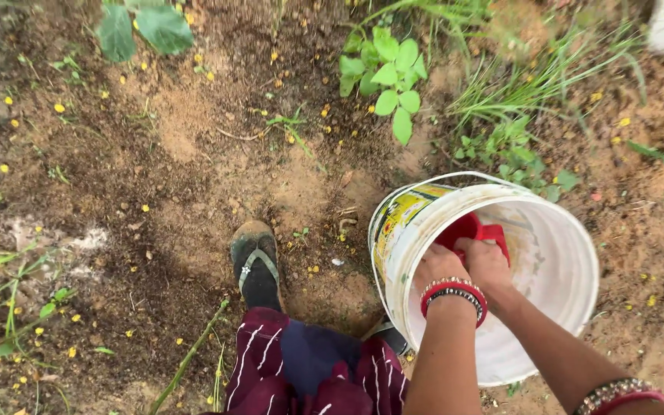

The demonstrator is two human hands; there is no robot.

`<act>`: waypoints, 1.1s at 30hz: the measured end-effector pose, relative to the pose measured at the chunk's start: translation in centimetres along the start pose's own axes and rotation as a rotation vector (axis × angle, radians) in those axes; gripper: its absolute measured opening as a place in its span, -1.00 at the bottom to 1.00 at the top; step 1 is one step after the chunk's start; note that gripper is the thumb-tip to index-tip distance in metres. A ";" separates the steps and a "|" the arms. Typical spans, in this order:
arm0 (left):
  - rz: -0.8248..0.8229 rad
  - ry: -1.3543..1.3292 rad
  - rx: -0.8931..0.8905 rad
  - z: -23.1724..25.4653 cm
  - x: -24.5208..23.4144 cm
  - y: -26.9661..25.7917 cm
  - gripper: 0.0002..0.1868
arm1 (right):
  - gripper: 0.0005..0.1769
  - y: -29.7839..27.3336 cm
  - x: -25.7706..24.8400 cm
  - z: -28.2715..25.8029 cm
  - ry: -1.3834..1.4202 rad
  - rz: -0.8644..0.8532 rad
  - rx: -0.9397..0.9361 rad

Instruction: The person fills a red mug from a white bucket and pours water onto the base of a small plant, then repeats the process on a tree trunk.

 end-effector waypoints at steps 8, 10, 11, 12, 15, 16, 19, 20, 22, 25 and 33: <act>-0.083 -0.006 0.067 1.1 -2.3 -4.7 -0.43 | -0.71 -4.2 -3.3 -0.6 0.106 0.080 0.027; -0.030 -0.059 0.055 1.4 -2.3 -5.6 -0.43 | -0.74 -5.1 -4.2 -0.5 0.099 0.096 0.006; -0.026 -0.059 0.069 1.7 -3.2 -6.2 -0.43 | -0.74 -5.6 -4.6 -0.4 0.101 0.111 0.009; -0.064 -0.045 0.066 2.0 -4.0 -6.9 -0.40 | -0.75 -6.1 -4.9 -0.3 0.088 0.133 -0.007; -0.116 0.019 0.080 2.6 -5.4 -8.6 -0.37 | -0.75 -7.9 -5.8 -0.2 0.052 0.168 -0.013; -0.138 0.066 0.082 2.9 -5.8 -9.1 -0.38 | -0.75 -8.4 -6.2 -0.4 0.025 0.168 -0.003; -0.215 0.087 0.106 4.0 -10.2 -12.8 -0.40 | -0.74 -10.8 -7.9 -0.6 0.040 0.160 -0.012; -0.208 0.087 0.116 4.1 -9.4 -12.9 -0.40 | -0.74 -12.0 -9.0 -1.3 0.040 0.172 -0.013; -0.092 0.146 0.134 4.3 -7.9 -13.1 -0.43 | -0.70 -14.4 -11.3 -2.5 0.087 0.143 0.034; -0.189 0.175 0.175 6.0 -11.9 -16.1 -0.50 | -0.67 -16.6 -13.8 -3.2 0.091 0.139 0.058; -0.250 0.262 0.266 11.0 -20.4 -21.3 -0.66 | -0.67 -20.4 -21.2 -4.2 0.090 0.180 0.034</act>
Point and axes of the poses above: each hand's wrist, its own y-axis towards the middle knuckle, its own x-axis out of the palm, z = x × y, the point moved 1 cm from there along y, towards the middle knuckle, and after that the axes turned 5 degrees about -z, right-handed, at the moved point
